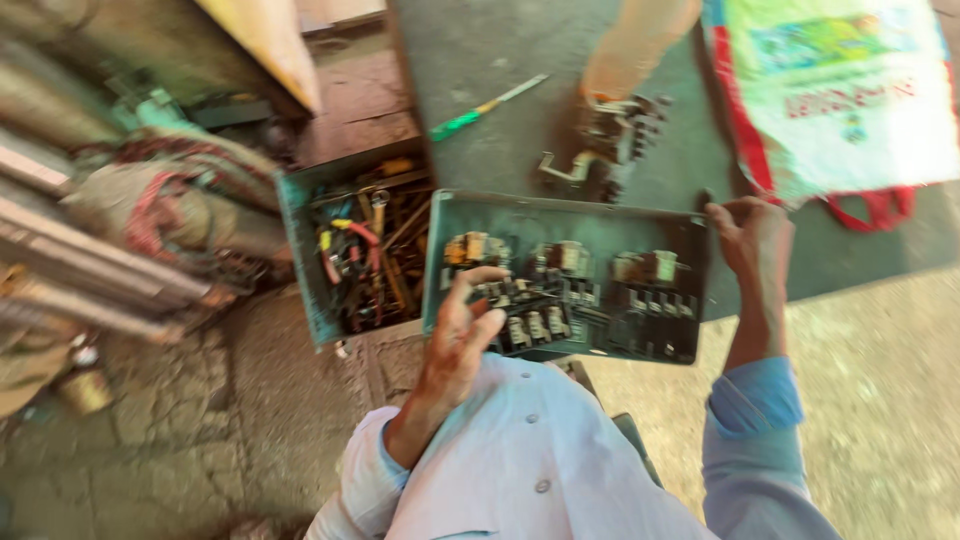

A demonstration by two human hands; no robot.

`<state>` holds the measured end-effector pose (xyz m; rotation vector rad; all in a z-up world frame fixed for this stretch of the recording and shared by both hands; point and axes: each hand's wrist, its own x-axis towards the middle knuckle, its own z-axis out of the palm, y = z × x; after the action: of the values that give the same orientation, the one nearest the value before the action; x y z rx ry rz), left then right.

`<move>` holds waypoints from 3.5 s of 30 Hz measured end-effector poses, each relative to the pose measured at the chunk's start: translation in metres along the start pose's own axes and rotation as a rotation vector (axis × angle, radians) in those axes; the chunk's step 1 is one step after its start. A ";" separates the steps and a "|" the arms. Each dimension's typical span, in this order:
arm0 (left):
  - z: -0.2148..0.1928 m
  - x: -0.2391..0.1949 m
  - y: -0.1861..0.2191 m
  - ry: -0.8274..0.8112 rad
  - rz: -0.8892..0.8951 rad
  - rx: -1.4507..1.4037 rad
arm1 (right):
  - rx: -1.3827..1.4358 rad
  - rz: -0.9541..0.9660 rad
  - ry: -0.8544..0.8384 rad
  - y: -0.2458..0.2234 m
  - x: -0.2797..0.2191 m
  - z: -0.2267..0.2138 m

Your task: The person cleans a small electrical component by pouring liquid from a plastic bottle onto it and scrubbing with a toothbrush. The person repeats this process on multiple components placed in a metal tray.

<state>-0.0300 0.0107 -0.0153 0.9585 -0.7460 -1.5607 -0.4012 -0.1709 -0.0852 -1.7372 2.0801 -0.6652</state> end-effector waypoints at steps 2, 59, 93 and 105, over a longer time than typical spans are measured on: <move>-0.003 0.000 0.002 0.024 -0.056 0.019 | 0.035 -0.075 0.089 -0.017 -0.006 -0.002; -0.018 0.005 0.006 0.022 0.029 0.043 | -0.377 -1.066 0.118 -0.189 -0.081 -0.100; -0.021 0.009 0.005 -0.184 -0.099 0.020 | -0.811 -1.010 0.158 -0.209 -0.143 -0.123; -0.024 0.009 0.005 -0.234 -0.059 0.071 | -0.781 -1.026 0.148 -0.231 -0.147 -0.126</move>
<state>-0.0074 0.0020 -0.0239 0.8643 -0.9492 -1.7266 -0.2536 -0.0424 0.1441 -3.3288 1.4614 -0.1713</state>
